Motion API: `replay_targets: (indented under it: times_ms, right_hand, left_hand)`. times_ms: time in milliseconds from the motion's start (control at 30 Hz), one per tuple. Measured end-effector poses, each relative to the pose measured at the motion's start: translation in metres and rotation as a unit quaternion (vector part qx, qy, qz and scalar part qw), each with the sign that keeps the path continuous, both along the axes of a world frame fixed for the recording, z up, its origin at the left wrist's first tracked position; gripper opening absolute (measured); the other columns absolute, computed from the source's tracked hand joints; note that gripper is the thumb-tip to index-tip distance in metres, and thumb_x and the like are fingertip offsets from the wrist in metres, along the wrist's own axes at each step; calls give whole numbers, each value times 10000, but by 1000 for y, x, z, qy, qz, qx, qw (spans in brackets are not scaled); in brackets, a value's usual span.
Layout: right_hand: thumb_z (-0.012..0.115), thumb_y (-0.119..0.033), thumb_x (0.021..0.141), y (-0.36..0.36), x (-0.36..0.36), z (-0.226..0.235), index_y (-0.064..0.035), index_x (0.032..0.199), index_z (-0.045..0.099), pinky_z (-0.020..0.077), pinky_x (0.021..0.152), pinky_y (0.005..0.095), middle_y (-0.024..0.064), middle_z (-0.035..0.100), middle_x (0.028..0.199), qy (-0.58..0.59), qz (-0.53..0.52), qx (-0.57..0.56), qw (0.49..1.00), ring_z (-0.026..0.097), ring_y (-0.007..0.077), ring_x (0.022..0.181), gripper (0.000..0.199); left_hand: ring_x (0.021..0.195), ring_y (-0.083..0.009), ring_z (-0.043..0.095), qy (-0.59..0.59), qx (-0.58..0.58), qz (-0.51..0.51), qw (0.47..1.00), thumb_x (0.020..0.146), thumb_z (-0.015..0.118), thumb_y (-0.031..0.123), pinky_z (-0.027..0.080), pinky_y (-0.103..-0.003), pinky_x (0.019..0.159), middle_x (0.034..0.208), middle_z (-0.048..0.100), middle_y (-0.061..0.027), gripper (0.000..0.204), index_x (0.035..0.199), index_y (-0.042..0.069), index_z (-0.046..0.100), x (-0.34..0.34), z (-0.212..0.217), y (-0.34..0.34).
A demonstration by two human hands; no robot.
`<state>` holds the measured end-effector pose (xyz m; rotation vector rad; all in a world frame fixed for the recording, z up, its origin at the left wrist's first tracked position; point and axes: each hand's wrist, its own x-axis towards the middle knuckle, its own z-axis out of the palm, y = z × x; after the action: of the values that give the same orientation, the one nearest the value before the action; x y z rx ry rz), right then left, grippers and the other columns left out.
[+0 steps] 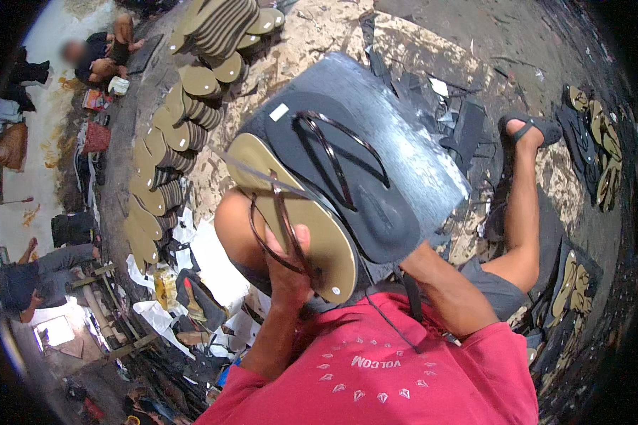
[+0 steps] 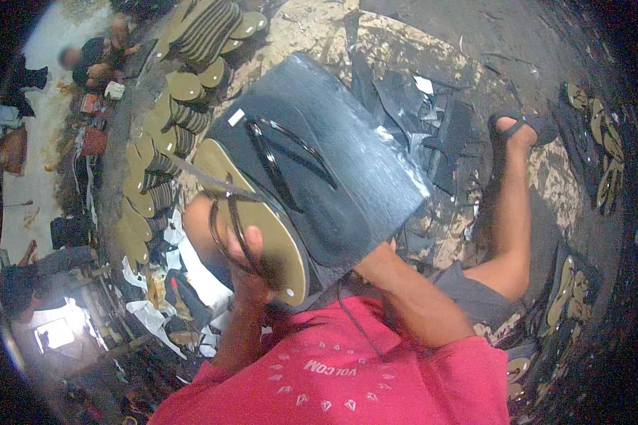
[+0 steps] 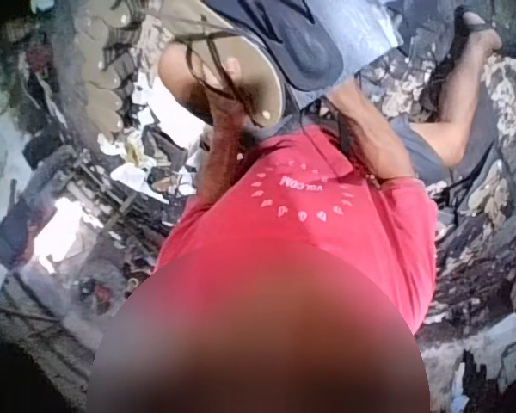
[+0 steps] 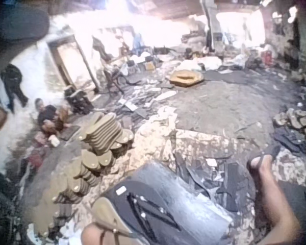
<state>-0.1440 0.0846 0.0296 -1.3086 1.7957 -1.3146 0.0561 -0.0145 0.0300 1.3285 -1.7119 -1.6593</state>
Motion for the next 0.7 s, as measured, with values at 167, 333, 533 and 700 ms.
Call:
replay_targets:
  times_ms: [167,333,533,700]
  right_hand:
    - [705,-316,931,-65,8,-7,-21,1309,612,480,953,435,174,638,1123,95,-27,7,995,599,363,1049,489]
    - [693,-359,948,-136,0,0,-10,1239,637,518,855,433,135,674,965,131,-87,-5,988,642,353,895,458]
    - [699,-384,959,-140,-50,35,12,1173,659,555,772,396,125,727,872,-133,-87,-76,984,697,268,795,451]
    - [739,-323,955,-39,-24,54,5,1205,656,557,846,383,165,765,1026,-215,-69,5,974,719,175,920,420]
  left_hand:
    - [915,-137,607,96,69,0,993,1040,602,360,533,-303,779,1073,613,-48,478,1376,61,439,-13,21,2]
    - [1002,-157,632,185,84,-27,979,1016,647,394,546,-334,861,1144,625,-49,559,1405,37,463,-10,23,4]
    - [1108,-197,581,105,13,-99,989,983,675,343,477,-353,1008,1254,580,-87,591,1406,-4,453,14,13,7]
    - [1137,-170,597,189,9,-195,962,1055,554,310,487,-323,1002,1289,615,-103,480,1404,-12,481,-18,30,-16]
